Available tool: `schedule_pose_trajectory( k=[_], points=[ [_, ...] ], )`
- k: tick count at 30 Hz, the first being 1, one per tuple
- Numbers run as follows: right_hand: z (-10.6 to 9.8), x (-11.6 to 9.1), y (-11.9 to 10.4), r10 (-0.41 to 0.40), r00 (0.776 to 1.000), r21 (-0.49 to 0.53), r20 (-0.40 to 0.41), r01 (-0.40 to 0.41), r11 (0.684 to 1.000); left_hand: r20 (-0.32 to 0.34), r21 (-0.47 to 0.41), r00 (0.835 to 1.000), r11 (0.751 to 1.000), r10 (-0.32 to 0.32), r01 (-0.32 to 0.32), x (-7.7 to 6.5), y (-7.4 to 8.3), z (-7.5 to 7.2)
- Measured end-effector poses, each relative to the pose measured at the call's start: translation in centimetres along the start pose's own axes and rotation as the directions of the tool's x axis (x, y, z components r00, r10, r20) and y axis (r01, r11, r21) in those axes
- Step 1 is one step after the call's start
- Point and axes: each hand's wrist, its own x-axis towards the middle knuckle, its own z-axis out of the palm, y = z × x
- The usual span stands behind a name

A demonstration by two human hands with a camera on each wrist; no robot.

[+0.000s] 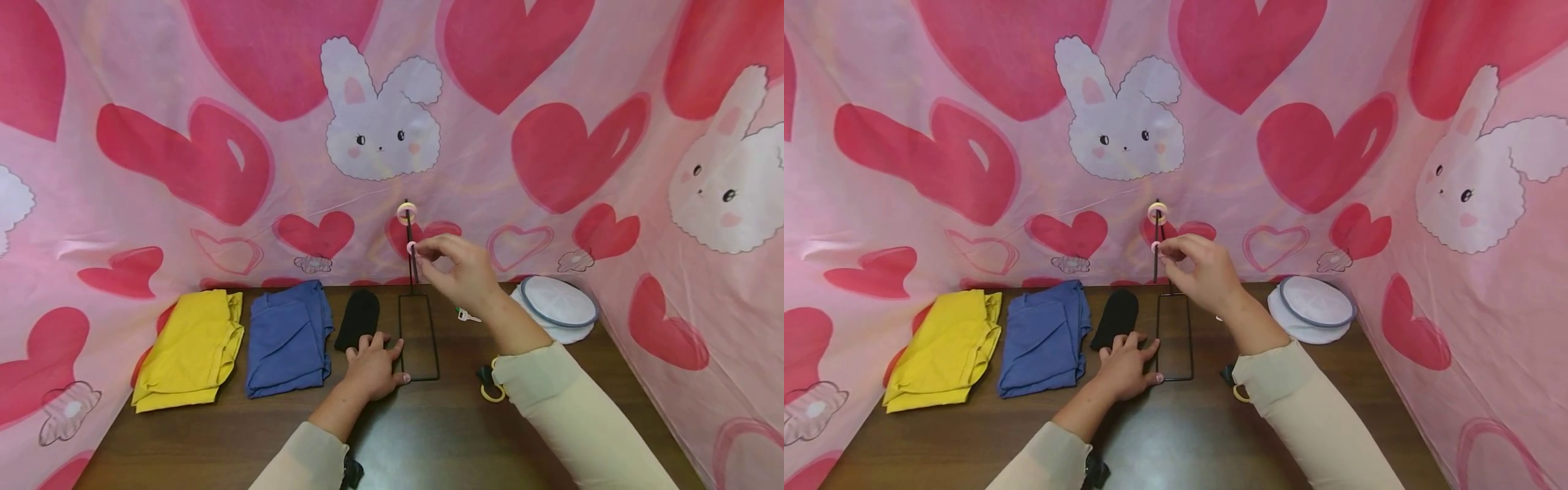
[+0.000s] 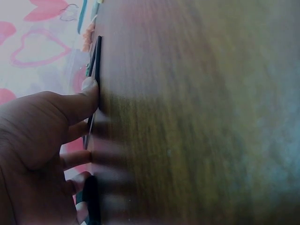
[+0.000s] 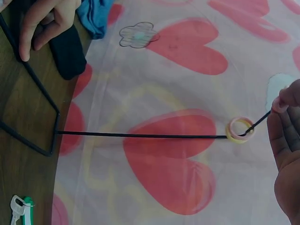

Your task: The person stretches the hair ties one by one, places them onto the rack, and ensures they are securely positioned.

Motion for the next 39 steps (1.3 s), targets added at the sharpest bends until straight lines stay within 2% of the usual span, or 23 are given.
schedule_pose_trajectory(
  k=[6,9,12,15,19,29,35,39],
  points=[
    [1.0,0.6,0.8,0.088,0.995,0.015,-0.042,-0.087,0.996,-0.004,0.006,1.000,1.000,0.004,-0.004,0.1,0.0,0.2],
    [1.6,1.0,1.2,0.158,0.986,0.033,-0.053,-0.156,0.987,-0.008,0.002,1.000,1.000,0.004,-0.004,0.0,0.0,0.2],
    [2.2,1.6,1.5,0.251,0.966,0.057,-0.059,-0.248,0.967,-0.010,-0.009,1.000,1.000,-0.002,0.002,-0.1,-0.1,0.1],
    [2.7,2.1,1.9,0.346,0.936,0.084,-0.064,-0.340,0.937,-0.014,-0.008,1.000,1.000,-0.003,0.003,-0.2,-0.2,0.1],
    [3.2,2.6,2.5,0.417,0.904,0.097,-0.092,-0.409,0.907,-0.016,0.002,1.000,1.000,0.006,-0.005,-0.1,-0.1,0.1],
    [3.9,3.2,3.6,0.432,0.886,0.083,-0.167,-0.424,0.902,-0.019,-0.003,1.000,1.000,0.009,-0.009,0.0,0.1,0.1],
    [3.5,2.8,3.3,0.402,0.894,0.127,-0.199,-0.383,0.915,-0.028,-0.026,1.000,1.000,0.001,-0.002,-0.1,0.2,0.1],
    [2.5,1.5,2.5,0.364,0.910,0.146,-0.199,-0.340,0.929,-0.052,-0.060,0.999,0.998,0.008,-0.011,-0.2,-0.1,0.2]
  ],
)
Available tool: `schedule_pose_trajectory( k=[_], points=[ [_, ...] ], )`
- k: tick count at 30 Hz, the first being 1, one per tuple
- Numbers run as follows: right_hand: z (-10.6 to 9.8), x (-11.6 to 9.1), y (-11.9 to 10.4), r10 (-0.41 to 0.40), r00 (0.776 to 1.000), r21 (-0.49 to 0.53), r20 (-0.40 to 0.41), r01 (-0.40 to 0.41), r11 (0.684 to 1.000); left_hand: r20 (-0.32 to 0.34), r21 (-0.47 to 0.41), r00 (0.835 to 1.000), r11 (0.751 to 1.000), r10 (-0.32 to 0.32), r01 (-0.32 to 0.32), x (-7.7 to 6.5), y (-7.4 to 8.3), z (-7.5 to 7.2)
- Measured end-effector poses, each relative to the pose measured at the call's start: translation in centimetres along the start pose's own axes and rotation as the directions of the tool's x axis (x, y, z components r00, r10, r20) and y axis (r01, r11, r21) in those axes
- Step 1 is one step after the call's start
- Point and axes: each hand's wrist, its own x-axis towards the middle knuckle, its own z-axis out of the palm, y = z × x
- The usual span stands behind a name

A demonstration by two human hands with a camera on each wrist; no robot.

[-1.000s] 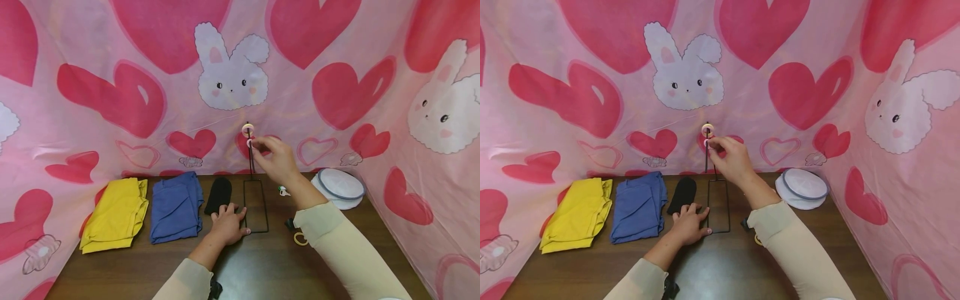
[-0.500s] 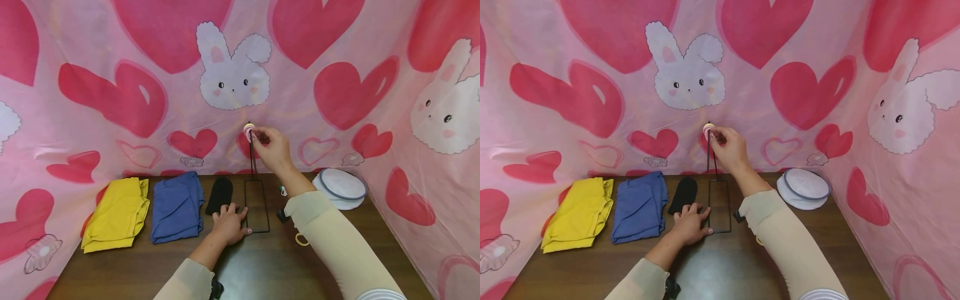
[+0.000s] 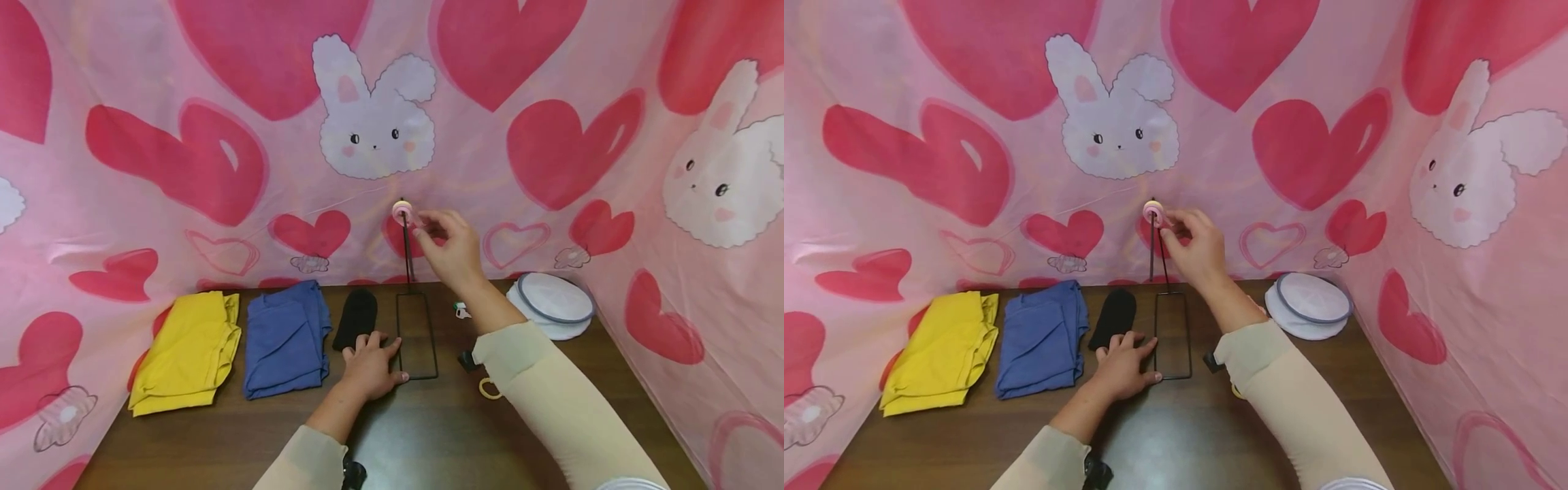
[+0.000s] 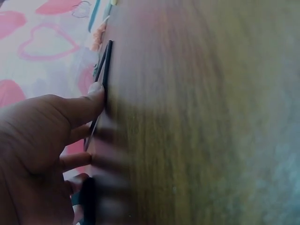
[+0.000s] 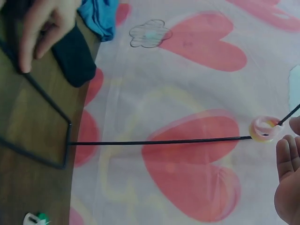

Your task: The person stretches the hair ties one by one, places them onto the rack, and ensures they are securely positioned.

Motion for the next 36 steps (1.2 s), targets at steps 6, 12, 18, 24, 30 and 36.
schedule_pose_trajectory(
  k=[6,12,18,24,30,36],
  points=[
    [-2.9,-4.1,-0.3,-0.068,0.997,0.000,0.037,0.068,0.998,-0.056,-0.055,0.997,0.997,0.051,-0.055,-0.4,-1.3,0.4],
    [-6.1,-8.2,0.2,-0.096,0.993,-0.067,0.073,0.100,0.993,-0.185,-0.094,0.978,0.988,0.102,-0.121,-2.0,-2.6,-0.5],
    [-9.9,-12.4,1.0,-0.067,0.982,-0.200,0.177,0.103,0.974,-0.261,-0.042,0.958,0.991,0.116,-0.131,-4.4,-3.3,-1.8],
    [-12.3,-15.2,1.5,0.078,0.949,-0.374,0.304,0.043,0.926,-0.313,0.068,0.946,0.995,0.085,-0.066,-6.2,-4.3,-2.3],
    [-14.0,-16.9,2.2,0.172,0.925,-0.448,0.340,-0.001,0.894,-0.333,0.094,0.941,0.995,0.063,-0.033,-7.2,-4.9,-2.5],
    [-15.1,-18.3,4.0,0.264,0.888,-0.498,0.378,-0.045,0.866,-0.311,0.095,0.948,0.995,0.066,-0.038,-7.2,-5.0,-1.7]
  ],
)
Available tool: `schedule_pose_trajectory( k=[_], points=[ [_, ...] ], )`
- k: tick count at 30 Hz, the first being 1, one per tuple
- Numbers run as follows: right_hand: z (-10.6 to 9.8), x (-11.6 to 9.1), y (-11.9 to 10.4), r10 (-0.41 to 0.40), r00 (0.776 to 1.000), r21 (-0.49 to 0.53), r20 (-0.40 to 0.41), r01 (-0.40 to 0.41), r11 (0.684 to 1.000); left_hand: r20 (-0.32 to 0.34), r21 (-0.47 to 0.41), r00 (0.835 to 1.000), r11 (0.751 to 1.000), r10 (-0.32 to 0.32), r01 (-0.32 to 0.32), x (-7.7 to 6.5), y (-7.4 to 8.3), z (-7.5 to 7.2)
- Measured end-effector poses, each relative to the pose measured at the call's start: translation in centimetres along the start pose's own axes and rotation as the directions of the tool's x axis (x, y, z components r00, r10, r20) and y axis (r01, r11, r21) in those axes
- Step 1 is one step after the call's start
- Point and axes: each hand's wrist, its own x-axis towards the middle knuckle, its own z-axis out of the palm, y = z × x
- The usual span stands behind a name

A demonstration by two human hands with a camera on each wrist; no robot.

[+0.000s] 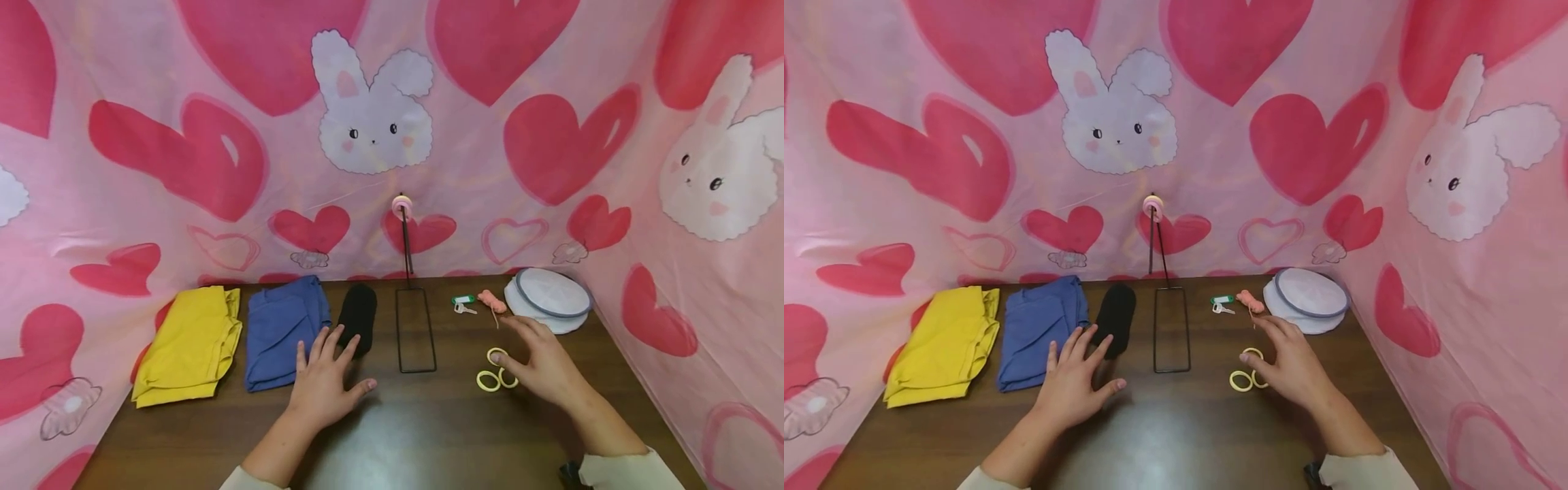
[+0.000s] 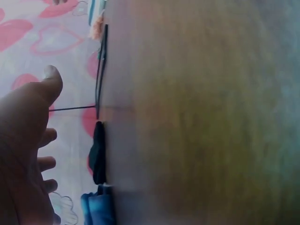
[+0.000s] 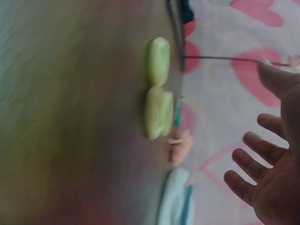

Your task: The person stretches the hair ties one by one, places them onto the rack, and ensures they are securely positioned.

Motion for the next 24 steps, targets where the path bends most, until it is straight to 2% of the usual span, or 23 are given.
schedule_pose_trajectory(
  k=[4,12,20,24],
  points=[
    [0.6,-0.2,1.8,-0.010,0.998,-0.042,0.064,0.013,0.999,0.029,-0.007,1.000,1.000,0.001,0.000,0.5,0.1,0.8],
    [1.2,0.0,3.8,-0.111,0.988,-0.109,0.103,0.122,0.986,0.063,0.004,0.998,1.000,0.019,-0.020,2.0,1.2,1.8],
    [1.4,0.7,4.1,-0.066,0.975,-0.153,0.212,0.099,0.983,0.104,-0.014,0.994,0.999,0.044,-0.043,3.1,2.5,2.1],
    [1.6,0.8,4.4,-0.078,0.967,-0.158,0.242,0.119,0.980,0.118,-0.026,0.992,0.998,0.052,-0.049,3.8,3.0,2.4]
  ],
)
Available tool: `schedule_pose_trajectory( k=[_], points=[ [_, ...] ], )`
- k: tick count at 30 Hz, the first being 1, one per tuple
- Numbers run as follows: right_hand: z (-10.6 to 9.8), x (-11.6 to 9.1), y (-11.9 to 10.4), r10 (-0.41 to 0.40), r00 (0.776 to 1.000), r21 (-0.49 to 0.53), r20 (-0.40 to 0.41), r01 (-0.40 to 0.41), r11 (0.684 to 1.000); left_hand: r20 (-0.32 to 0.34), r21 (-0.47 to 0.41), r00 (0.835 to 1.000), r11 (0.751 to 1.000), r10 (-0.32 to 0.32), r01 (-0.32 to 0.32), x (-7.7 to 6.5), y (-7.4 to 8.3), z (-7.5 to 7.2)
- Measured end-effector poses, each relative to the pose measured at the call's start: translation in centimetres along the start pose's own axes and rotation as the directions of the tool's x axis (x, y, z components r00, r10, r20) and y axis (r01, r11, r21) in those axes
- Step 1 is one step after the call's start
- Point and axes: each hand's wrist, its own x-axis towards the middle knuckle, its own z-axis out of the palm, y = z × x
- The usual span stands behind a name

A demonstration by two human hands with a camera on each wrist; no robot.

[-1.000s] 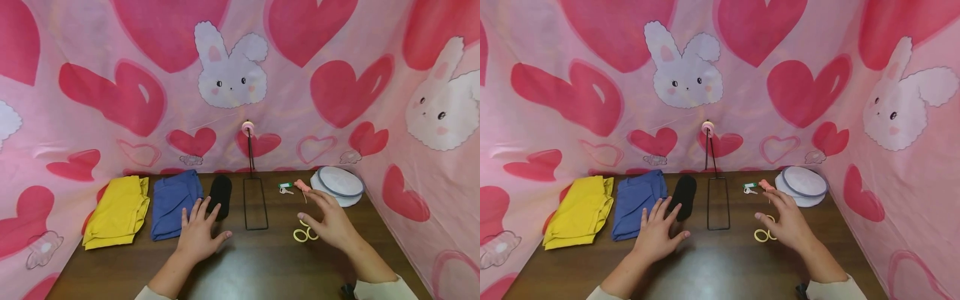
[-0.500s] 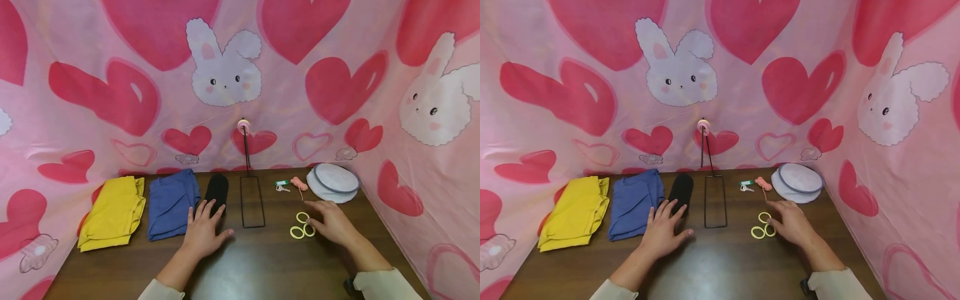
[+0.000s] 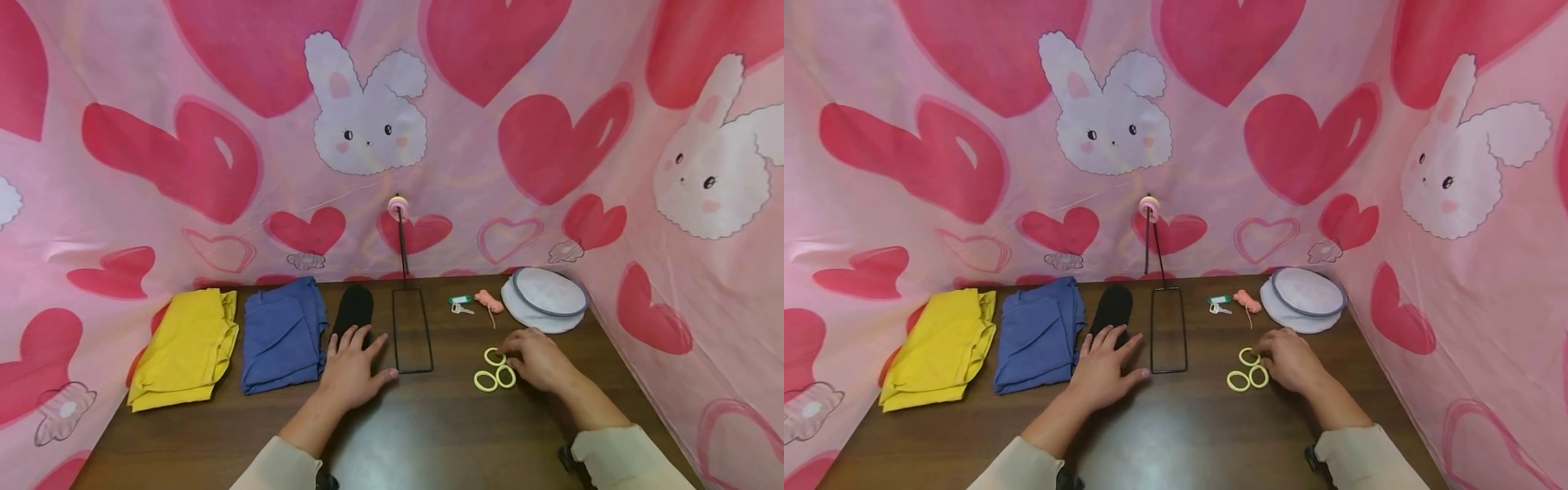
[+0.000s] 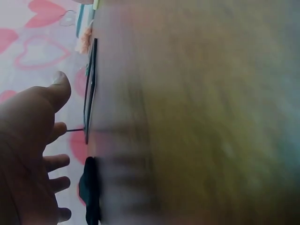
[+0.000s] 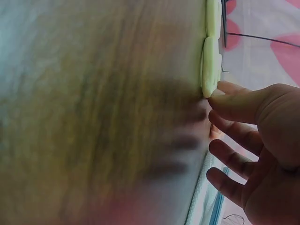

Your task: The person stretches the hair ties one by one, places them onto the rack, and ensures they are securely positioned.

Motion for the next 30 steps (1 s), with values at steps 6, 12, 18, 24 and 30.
schedule_pose_trajectory(
  k=[6,12,18,24,30],
  points=[
    [0.2,0.3,0.4,-0.025,0.999,0.015,0.024,0.025,1.000,0.045,0.016,0.999,1.000,-0.002,0.002,1.0,0.4,0.5],
    [-0.1,0.8,0.0,-0.020,1.000,0.048,0.000,0.020,0.999,0.090,0.018,0.996,1.000,-0.012,0.010,1.6,0.9,0.5],
    [-1.0,1.5,-1.7,-0.005,0.999,0.082,-0.035,0.008,0.997,0.121,0.017,0.993,1.000,-0.018,0.016,1.8,1.1,0.7],
    [-2.0,2.3,-4.2,-0.080,0.983,0.063,-0.163,0.091,0.994,0.132,0.014,0.991,1.000,-0.023,0.021,2.0,1.2,1.0],
    [-3.4,3.3,-6.8,-0.168,0.941,0.061,-0.294,0.194,0.979,0.135,0.017,0.991,1.000,-0.026,0.024,2.1,1.4,1.2]
  ],
)
